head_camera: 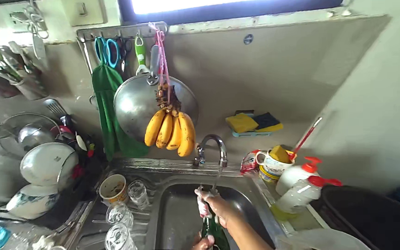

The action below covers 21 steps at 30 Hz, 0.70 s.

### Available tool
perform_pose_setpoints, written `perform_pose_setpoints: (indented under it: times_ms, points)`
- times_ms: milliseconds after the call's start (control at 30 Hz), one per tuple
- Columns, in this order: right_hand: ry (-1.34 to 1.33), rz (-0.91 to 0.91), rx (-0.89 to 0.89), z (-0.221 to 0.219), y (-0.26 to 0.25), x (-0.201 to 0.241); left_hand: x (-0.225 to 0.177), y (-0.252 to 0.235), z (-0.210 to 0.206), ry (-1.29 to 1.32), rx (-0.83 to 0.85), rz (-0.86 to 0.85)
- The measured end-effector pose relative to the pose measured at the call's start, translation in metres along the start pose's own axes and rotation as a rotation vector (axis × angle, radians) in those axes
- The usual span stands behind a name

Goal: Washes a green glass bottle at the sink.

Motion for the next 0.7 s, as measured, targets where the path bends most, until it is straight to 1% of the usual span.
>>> perform_pose_setpoints:
  times_ms: [67,100,133,167,200,233,267,300,333,367,400,433,500,533,600,633,700]
  points:
    - [0.161,0.148,-0.291,-0.008,0.005,0.01,0.0,-0.02,0.0,-0.076,-0.06,-0.068]
    - [0.22,0.256,-0.411,-0.007,0.011,0.015,-0.002,-0.029,0.002,-0.157,-0.131,-0.049]
    - [0.249,0.373,-0.503,-0.007,0.019,0.018,-0.003,-0.038,0.007,-0.226,-0.212,0.016]
    - [0.254,0.496,-0.559,-0.007,0.029,0.02,-0.003,-0.046,0.013,-0.228,-0.287,0.099]
    - [0.234,0.631,-0.582,-0.007,0.038,0.021,-0.003,-0.053,0.02,-0.145,-0.328,0.171]
    - [0.192,0.763,-0.567,-0.008,0.048,0.019,-0.004,-0.059,0.023,0.004,-0.34,0.216]
    - [0.164,0.871,-0.531,-0.009,0.058,0.016,-0.007,-0.066,0.02,0.158,-0.344,0.214]
    - [0.16,0.942,-0.494,-0.01,0.067,0.011,-0.012,-0.072,0.014,0.302,-0.33,0.16]
    - [0.17,0.972,-0.44,-0.009,0.077,0.003,-0.018,-0.077,0.006,0.419,-0.312,0.072]
    - [0.19,0.952,-0.374,-0.008,0.087,-0.007,-0.023,-0.081,-0.002,0.494,-0.289,-0.037]
    - [0.228,0.886,-0.287,-0.003,0.097,-0.021,-0.028,-0.085,-0.005,0.527,-0.269,-0.151]
    - [0.305,0.781,-0.189,0.002,0.107,-0.036,-0.033,-0.088,-0.004,0.534,-0.276,-0.221]
    - [0.405,0.517,-0.008,0.015,0.127,-0.061,-0.045,-0.089,0.01,0.463,-0.263,-0.259]
    - [0.437,0.406,0.014,0.022,0.13,-0.067,-0.051,-0.089,0.02,0.383,-0.249,-0.256]
    - [0.604,0.24,-0.049,0.034,0.121,-0.065,-0.054,-0.088,0.037,0.184,-0.233,-0.249]
    - [0.715,0.2,-0.115,0.036,0.108,-0.059,-0.053,-0.085,0.038,0.092,-0.223,-0.23]
    - [0.937,0.225,-0.249,0.037,0.063,-0.031,-0.051,-0.08,0.031,-0.015,-0.213,-0.226]
Point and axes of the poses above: each hand's wrist, its own y-axis away from the middle knuckle, its own z-axis out of the back of the hand, x = y × z, the point moved 1 cm from there along -y, towards the middle knuckle, and after that the axes turned 12 degrees about x, right-handed, at the moved point
